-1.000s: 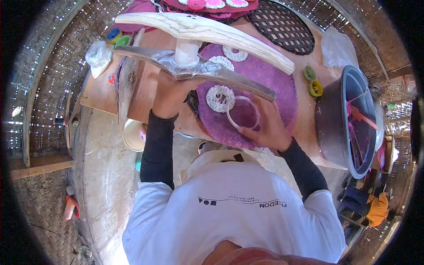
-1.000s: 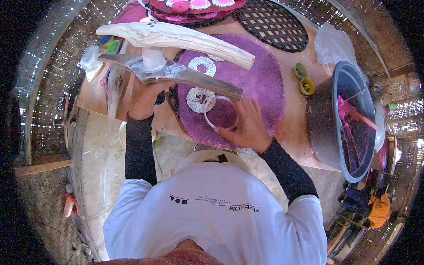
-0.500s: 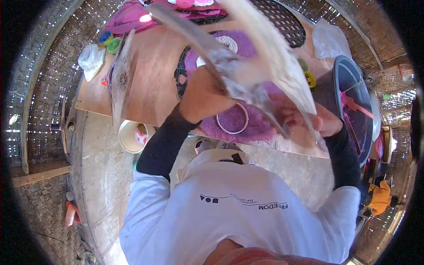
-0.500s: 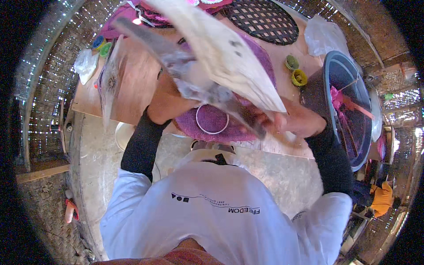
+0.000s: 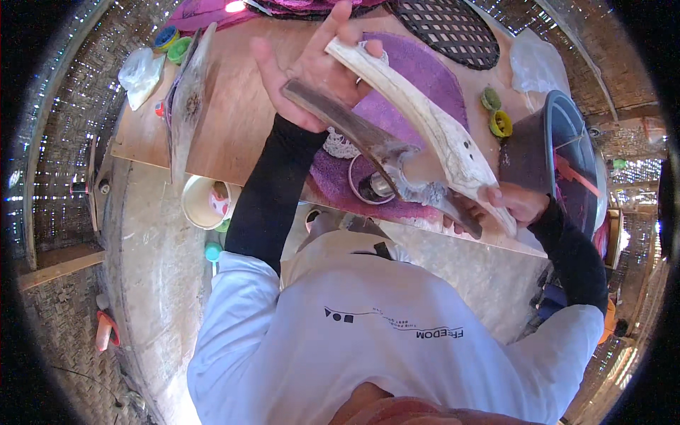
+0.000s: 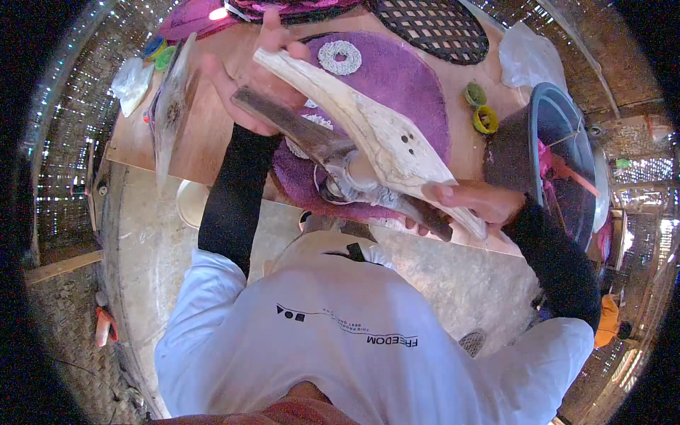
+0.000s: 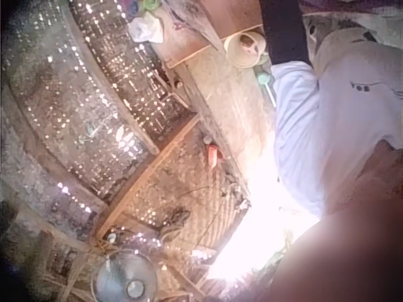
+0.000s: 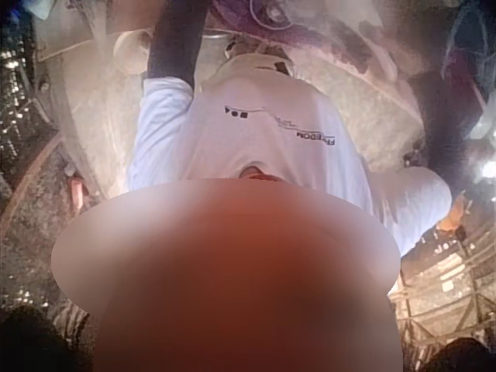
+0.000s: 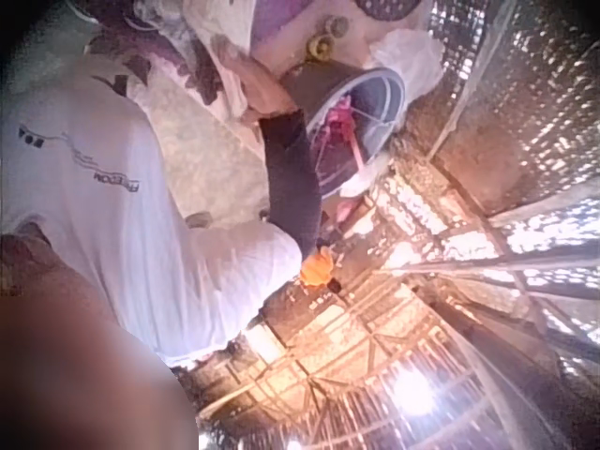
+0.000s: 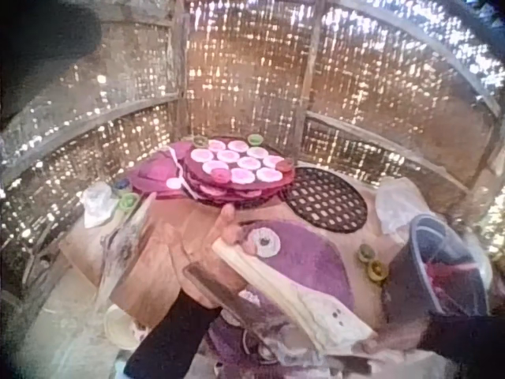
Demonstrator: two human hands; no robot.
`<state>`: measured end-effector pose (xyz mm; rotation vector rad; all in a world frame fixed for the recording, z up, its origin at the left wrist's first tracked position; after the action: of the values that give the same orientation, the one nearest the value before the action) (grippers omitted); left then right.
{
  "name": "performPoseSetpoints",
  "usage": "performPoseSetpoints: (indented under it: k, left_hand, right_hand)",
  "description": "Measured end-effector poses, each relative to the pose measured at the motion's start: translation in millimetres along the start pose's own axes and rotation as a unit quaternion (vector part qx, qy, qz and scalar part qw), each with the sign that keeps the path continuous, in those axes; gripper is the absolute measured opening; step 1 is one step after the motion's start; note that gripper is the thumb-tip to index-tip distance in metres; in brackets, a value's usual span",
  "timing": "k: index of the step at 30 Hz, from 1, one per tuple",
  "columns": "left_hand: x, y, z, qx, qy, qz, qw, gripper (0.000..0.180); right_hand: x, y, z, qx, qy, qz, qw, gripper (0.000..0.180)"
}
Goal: The person prepares round white pastries by hand using a wooden mold, dipping the mold into a bowl of white dough and pressing the shapes onto a purple surface.
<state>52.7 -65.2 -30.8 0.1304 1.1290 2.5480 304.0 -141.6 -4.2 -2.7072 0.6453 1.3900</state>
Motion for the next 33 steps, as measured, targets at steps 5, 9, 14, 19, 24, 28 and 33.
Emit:
performPoseSetpoints:
  k: [5, 9, 14, 19, 24, 28, 33]
  left_hand:
    - [9, -4, -12, -0.035, -0.014, -0.033, 0.999, 0.064]
    - [18, -1, -13, -0.074, -0.032, -0.008, 0.997, 0.043]
    - [13, -7, -30, 0.028, 0.018, -0.012, 0.999, 0.036]
    - [-3, -27, -38, 0.113, 0.056, -0.03, 0.992, 0.033]
    - [-2, -39, -29, 0.104, 0.065, -0.029, 0.992, 0.03]
    - [13, -32, -24, 0.052, 0.049, 0.006, 0.997, 0.028]
    - [39, -16, -31, 0.076, 0.03, 0.051, 0.995, 0.027]
  right_hand:
    - [-7, -3, 14, 0.013, -0.002, -0.06, 0.998, 0.067]
    - [-3, -8, 22, 0.046, 0.021, -0.105, 0.993, 0.065]
    - [-8, 0, 21, 0.049, 0.023, -0.017, 0.998, 0.065]
    - [-13, -4, 3, 0.082, 0.072, -0.001, 0.994, 0.062]
    - [-12, -24, 1, 0.166, 0.094, -0.128, 0.973, 0.056]
    - [-23, -24, 14, 0.218, 0.05, -0.265, 0.938, 0.055]
    - [-21, -13, 38, 0.226, 0.023, -0.253, 0.941, 0.056]
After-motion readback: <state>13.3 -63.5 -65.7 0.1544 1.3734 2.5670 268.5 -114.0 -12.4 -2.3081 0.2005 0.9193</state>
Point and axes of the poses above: each hand's wrist, its own z-axis towards the middle knuckle, its own y-axis out of the palm, x = y × z, the point moved 4 cm from there along z, towards the middle knuckle, and after that the axes turned 8 degrees about -z, right-handed, at the moved point
